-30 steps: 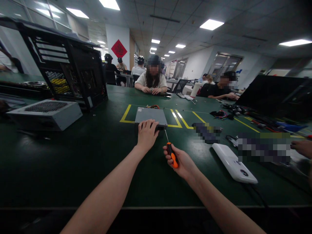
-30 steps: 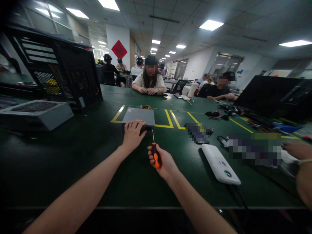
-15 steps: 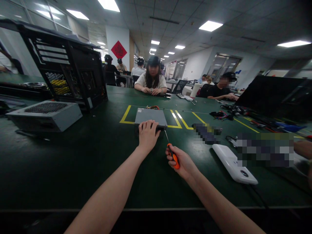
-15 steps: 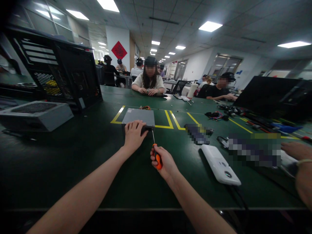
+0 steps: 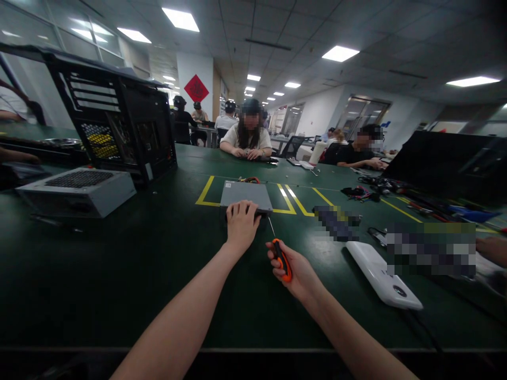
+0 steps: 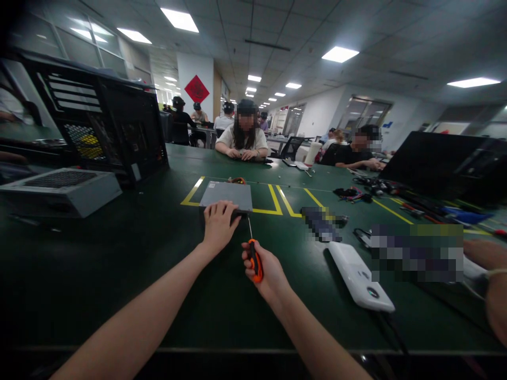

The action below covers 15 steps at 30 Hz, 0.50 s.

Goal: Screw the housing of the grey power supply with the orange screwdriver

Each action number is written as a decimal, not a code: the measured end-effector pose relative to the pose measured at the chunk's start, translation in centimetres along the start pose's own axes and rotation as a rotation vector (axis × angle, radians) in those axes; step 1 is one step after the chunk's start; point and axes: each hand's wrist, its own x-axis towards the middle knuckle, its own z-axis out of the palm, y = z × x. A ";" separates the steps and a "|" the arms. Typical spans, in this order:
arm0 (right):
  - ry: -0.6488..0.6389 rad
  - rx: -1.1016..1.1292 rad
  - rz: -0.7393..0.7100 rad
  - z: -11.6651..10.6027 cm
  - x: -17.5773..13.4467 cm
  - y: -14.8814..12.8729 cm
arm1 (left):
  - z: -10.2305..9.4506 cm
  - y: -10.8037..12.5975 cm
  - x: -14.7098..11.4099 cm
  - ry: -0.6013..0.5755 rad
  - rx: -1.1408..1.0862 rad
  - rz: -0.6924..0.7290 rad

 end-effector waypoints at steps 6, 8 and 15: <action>0.082 -0.030 -0.074 -0.5 -0.1 0.0 | -0.7 -0.8 -0.6 -0.054 -0.033 0.145; 0.077 -0.037 -0.060 -0.6 -0.2 0.0 | -0.9 -1.0 -0.8 -0.072 -0.036 0.177; 0.047 -0.036 -0.040 -0.4 -0.4 -0.1 | -1.0 -1.0 -1.0 -0.094 -0.021 0.190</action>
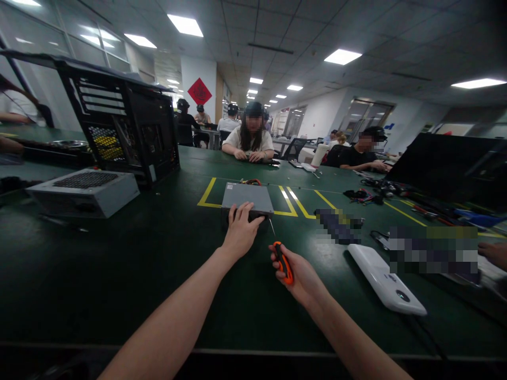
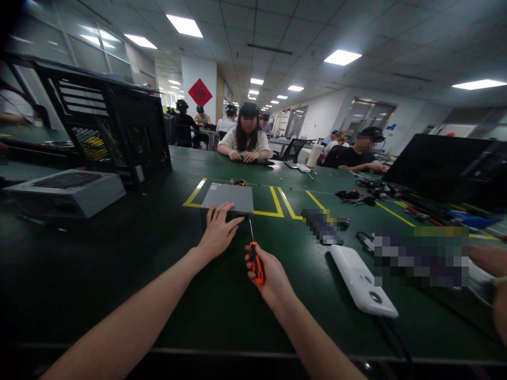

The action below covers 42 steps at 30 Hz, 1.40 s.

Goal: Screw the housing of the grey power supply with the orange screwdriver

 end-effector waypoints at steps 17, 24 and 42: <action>0.068 -0.082 -0.134 -0.2 0.3 0.5 | 0.3 0.4 -0.1 -0.009 0.012 -0.024; 0.065 -0.223 -0.191 -0.8 0.0 0.1 | 0.3 0.6 -0.1 -0.009 -0.002 -0.034; 0.275 -1.376 -1.350 -1.6 -0.8 0.5 | 0.5 0.6 0.0 -0.001 0.002 -0.051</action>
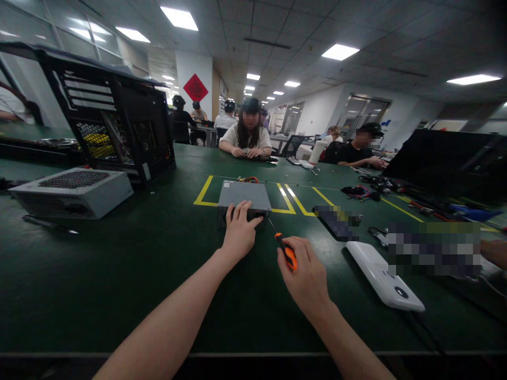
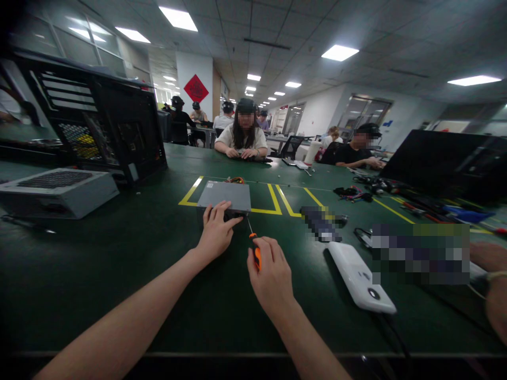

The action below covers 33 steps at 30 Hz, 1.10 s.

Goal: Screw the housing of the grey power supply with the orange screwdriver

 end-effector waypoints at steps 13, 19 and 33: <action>-0.054 0.203 -0.002 0.1 0.0 0.1 | 0.2 -0.1 0.0 -0.008 -0.013 -0.008; -0.095 0.128 -0.046 0.1 0.2 0.0 | 0.2 -0.1 0.0 -0.001 -0.010 -0.006; 0.065 0.162 -0.049 0.6 0.0 0.4 | 0.3 -0.2 -0.1 0.015 -0.020 -0.006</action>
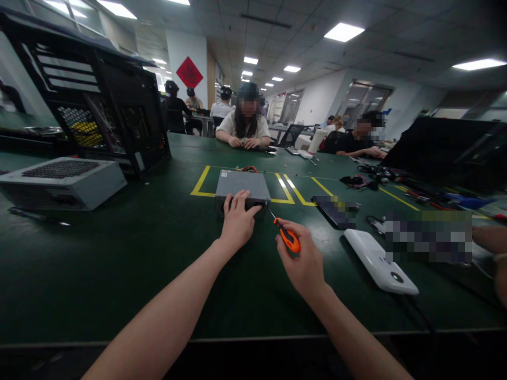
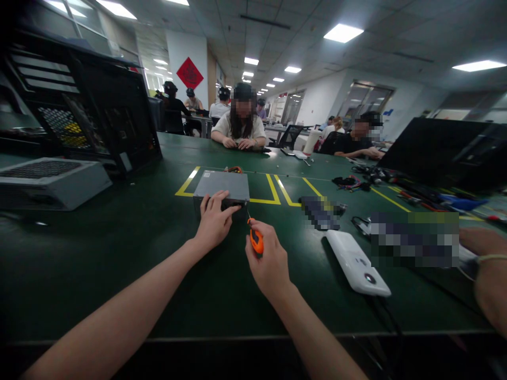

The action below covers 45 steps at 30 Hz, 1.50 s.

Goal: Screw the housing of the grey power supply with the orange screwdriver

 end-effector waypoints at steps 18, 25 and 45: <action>-0.061 -0.037 0.039 0.0 0.3 -0.2 | -0.2 0.2 0.2 -0.018 0.002 0.015; -0.080 -0.023 -0.009 0.1 0.2 0.0 | 0.0 0.1 0.1 -0.026 0.004 0.020; -0.039 0.069 0.044 -0.3 0.6 -0.6 | -0.2 0.2 0.1 -0.055 0.019 0.032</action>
